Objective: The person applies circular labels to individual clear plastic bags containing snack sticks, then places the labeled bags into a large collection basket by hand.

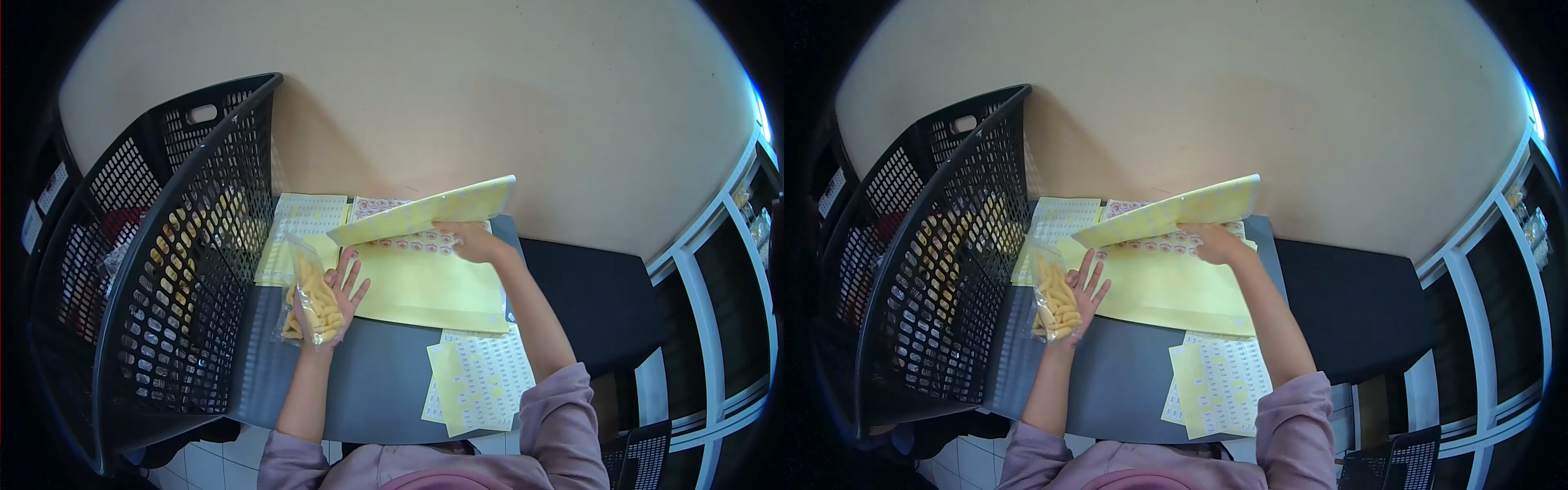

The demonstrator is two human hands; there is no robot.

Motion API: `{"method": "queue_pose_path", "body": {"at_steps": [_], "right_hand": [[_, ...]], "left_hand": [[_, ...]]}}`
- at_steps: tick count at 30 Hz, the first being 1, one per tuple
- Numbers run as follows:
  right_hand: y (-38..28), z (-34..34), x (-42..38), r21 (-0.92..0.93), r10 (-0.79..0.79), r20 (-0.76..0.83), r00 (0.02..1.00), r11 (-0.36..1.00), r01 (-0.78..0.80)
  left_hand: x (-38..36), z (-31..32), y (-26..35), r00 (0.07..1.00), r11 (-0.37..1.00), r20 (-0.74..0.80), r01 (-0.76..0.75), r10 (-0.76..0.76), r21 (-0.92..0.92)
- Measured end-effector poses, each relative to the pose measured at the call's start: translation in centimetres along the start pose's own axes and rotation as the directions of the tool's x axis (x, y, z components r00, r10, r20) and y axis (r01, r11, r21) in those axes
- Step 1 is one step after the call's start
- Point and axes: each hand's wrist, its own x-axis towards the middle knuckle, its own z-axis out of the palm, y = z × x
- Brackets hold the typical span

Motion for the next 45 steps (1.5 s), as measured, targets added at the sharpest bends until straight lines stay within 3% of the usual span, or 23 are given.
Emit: {"method": "queue_pose_path", "body": {"at_steps": [4, 6, 9, 10, 11, 13, 14, 19, 22, 28, 34, 45], "right_hand": [[-2.5, 3.2, 2.0, 0.028, -0.118, -0.060, 0.991, 0.992, 0.120], [-5.0, 4.2, 3.1, 0.099, -0.172, -0.096, 0.980, 0.978, 0.182], [-7.1, 6.5, 6.1, 0.155, -0.265, -0.124, 0.956, 0.947, 0.282], [-7.9, 7.0, 6.4, 0.008, -0.262, -0.170, 0.950, 0.964, 0.267], [-8.5, 7.5, 6.8, 0.009, -0.270, -0.171, 0.948, 0.961, 0.275], [-9.5, 8.5, 7.7, -0.038, -0.077, -0.159, 0.984, 0.997, 0.072], [-9.8, 9.0, 8.0, -0.039, -0.085, -0.157, 0.984, 0.996, 0.080], [-12.1, 10.5, 8.4, -0.184, 0.141, -0.202, 0.969, 0.967, -0.179], [-12.3, 10.7, 9.3, -0.164, 0.250, -0.166, 0.954, 0.947, -0.277], [-11.0, 11.9, 10.8, 0.050, 0.333, -0.162, 0.929, 0.943, -0.329], [-12.0, 9.8, 10.6, 0.082, 0.396, 0.000, 0.918, 0.915, -0.394], [-12.4, 8.0, 11.0, 0.006, 0.274, 0.034, 0.961, 0.962, -0.274]], "left_hand": [[-0.1, -0.3, 1.3, 0.999, 0.997, -0.009, -0.038, 0.039, 0.064], [-0.3, -0.9, 1.8, 0.977, 0.990, -0.206, -0.032, 0.059, 0.136], [-0.2, -1.8, 1.7, 0.957, 0.992, -0.287, -0.015, 0.052, 0.128], [-0.1, -1.4, 1.5, 0.934, 0.993, -0.353, -0.016, 0.056, 0.116], [-0.1, -1.4, 1.4, 0.933, 0.992, -0.354, -0.022, 0.064, 0.121], [0.0, -1.7, 1.2, 0.928, 0.992, -0.368, -0.008, 0.054, 0.123], [0.0, -1.6, 1.1, 0.922, 0.992, -0.382, -0.003, 0.052, 0.130], [-0.1, -1.5, 1.1, 0.919, 0.991, -0.393, 0.017, 0.038, 0.134], [-0.1, -1.8, 1.1, 0.921, 0.989, -0.390, 0.059, -0.002, 0.133], [0.1, -2.3, 0.8, 0.886, 0.989, -0.463, 0.078, -0.011, 0.126], [0.4, -2.1, 0.6, 0.855, 0.985, -0.518, 0.077, 0.014, 0.155], [0.6, -1.5, 0.2, 0.834, 0.990, -0.550, 0.040, 0.040, 0.133]]}}
